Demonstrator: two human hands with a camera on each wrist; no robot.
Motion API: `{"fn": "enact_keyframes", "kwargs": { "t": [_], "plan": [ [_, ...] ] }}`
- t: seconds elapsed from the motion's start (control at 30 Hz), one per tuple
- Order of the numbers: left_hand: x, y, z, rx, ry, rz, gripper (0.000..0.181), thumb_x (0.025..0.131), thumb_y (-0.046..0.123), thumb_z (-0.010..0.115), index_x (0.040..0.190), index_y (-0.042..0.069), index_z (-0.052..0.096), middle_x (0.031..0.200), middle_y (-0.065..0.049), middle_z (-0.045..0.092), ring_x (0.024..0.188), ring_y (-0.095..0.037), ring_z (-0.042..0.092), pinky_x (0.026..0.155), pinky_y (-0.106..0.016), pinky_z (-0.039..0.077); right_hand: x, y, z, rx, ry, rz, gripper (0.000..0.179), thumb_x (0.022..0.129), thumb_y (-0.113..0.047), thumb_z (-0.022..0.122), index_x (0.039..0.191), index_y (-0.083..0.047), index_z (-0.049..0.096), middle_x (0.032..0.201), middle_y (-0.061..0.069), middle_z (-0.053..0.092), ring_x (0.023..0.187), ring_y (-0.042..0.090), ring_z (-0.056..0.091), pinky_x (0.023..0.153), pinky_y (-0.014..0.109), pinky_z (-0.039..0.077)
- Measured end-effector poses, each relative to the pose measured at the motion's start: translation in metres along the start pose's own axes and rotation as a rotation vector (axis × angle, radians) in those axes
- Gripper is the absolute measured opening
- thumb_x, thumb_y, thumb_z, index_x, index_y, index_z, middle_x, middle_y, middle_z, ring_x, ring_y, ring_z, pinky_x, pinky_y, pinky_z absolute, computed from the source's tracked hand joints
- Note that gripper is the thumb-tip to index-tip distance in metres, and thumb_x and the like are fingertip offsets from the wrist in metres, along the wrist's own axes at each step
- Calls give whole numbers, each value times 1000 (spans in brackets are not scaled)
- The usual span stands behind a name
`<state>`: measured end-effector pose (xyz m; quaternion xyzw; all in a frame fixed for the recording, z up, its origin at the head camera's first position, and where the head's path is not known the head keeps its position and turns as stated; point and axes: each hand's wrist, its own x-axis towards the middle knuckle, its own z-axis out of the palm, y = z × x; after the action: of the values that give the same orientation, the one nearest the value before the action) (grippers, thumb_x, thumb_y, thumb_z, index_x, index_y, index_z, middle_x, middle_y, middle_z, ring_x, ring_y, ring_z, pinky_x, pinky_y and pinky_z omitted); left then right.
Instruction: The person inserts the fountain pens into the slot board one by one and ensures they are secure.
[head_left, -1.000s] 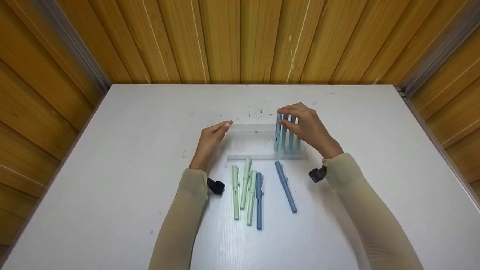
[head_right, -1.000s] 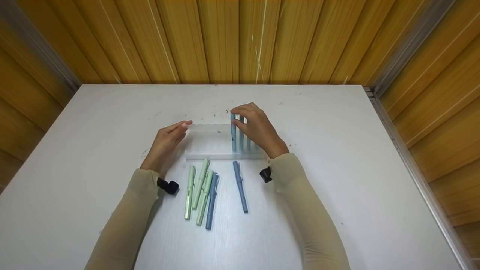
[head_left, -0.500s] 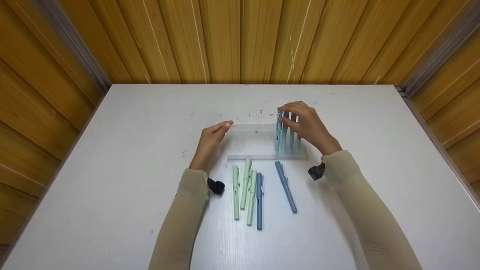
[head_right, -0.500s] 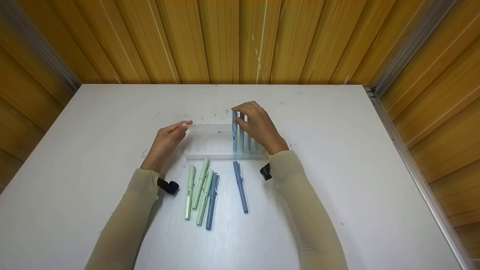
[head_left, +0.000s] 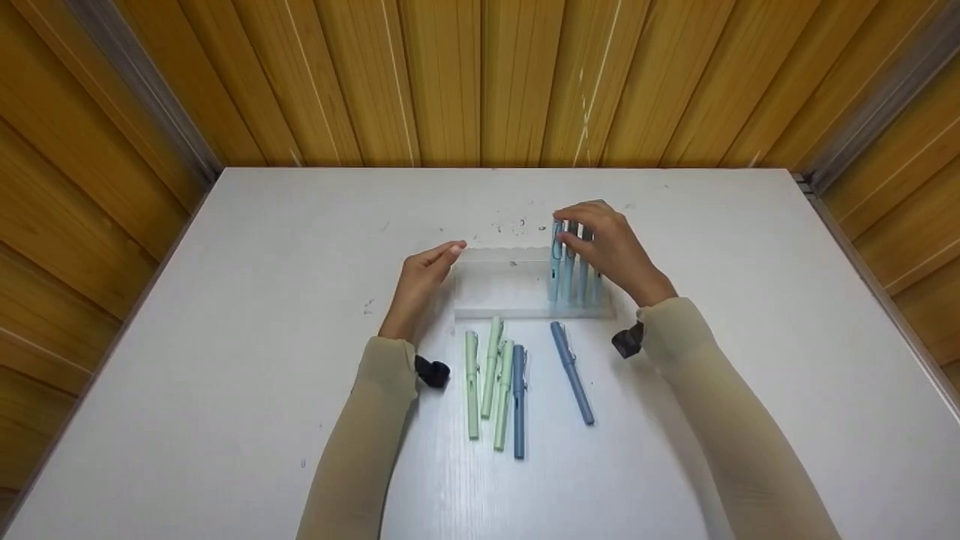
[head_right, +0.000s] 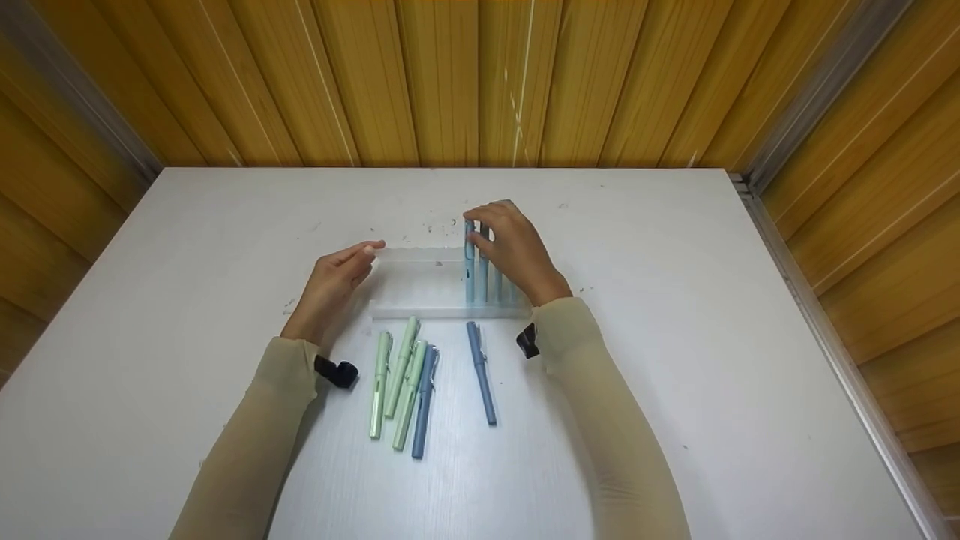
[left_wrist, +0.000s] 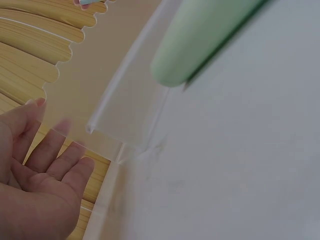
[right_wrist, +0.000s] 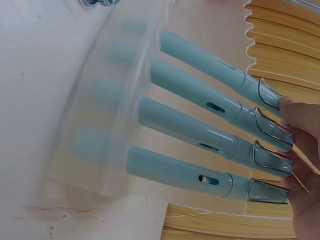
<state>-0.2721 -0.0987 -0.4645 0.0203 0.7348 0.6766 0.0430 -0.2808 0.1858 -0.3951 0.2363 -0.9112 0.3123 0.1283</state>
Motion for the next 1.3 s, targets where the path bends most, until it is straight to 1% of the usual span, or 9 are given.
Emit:
{"fn": "enact_keyframes", "kwargs": {
  "t": [0.13,0.27,0.4,0.6,0.73,0.9,1.0,1.13,1.3],
  "plan": [
    [1,0,-1,-23,-11,0,41,93,42,60,126,17,65,138,1,57,134,-17,47,112,-32,37,0,-1,2,-17,2,15,34,88,-11,71,121,-6,66,122,11,66,121,27,54,104,43,46],
    [1,0,-1,-17,-9,-14,42,93,43,61,126,17,65,138,1,57,134,-17,47,112,-33,38,0,-2,3,-21,-2,34,34,88,-13,70,121,-7,65,123,10,65,121,26,54,104,43,46],
    [1,1,-1,-20,-3,-27,41,92,43,61,125,18,65,138,2,57,134,-17,47,112,-33,38,0,-2,4,-32,2,27,34,88,-14,70,121,-6,65,124,11,64,121,27,54,103,43,46],
    [1,-1,-1,-36,-7,-20,38,93,41,61,124,19,66,137,4,58,134,-15,47,112,-32,37,0,-3,4,-48,5,21,34,88,-15,70,121,-8,65,124,10,64,121,26,54,103,43,46],
    [1,-1,-1,-32,-5,-14,37,93,41,61,123,20,66,136,5,58,133,-14,47,112,-32,37,-2,-4,4,-64,6,16,37,89,-15,70,124,-8,63,128,9,62,123,25,52,105,42,45],
    [0,-1,-1,-10,2,-12,38,93,43,61,123,21,66,135,5,59,132,-14,48,112,-33,38,-5,-7,3,-76,20,3,39,89,-16,69,127,-8,61,130,10,61,125,25,51,105,42,45],
    [0,-1,-1,8,4,-11,37,93,43,60,123,22,66,136,5,58,133,-15,48,112,-34,38,-7,-7,2,-79,55,-42,39,89,-16,70,126,-7,62,127,10,62,122,25,53,104,40,46],
    [1,0,-1,8,4,-14,38,93,43,60,124,21,66,137,4,57,133,-16,47,112,-34,38,-10,-7,0,-54,89,-83,37,88,-15,70,124,-6,63,123,10,64,120,25,55,103,40,47],
    [0,0,0,6,11,-21,38,93,43,61,124,21,66,136,4,58,133,-15,47,112,-34,38,-14,-9,-1,18,84,-70,36,88,-14,71,122,-5,64,121,11,65,118,26,57,101,42,48]
  ]
}}
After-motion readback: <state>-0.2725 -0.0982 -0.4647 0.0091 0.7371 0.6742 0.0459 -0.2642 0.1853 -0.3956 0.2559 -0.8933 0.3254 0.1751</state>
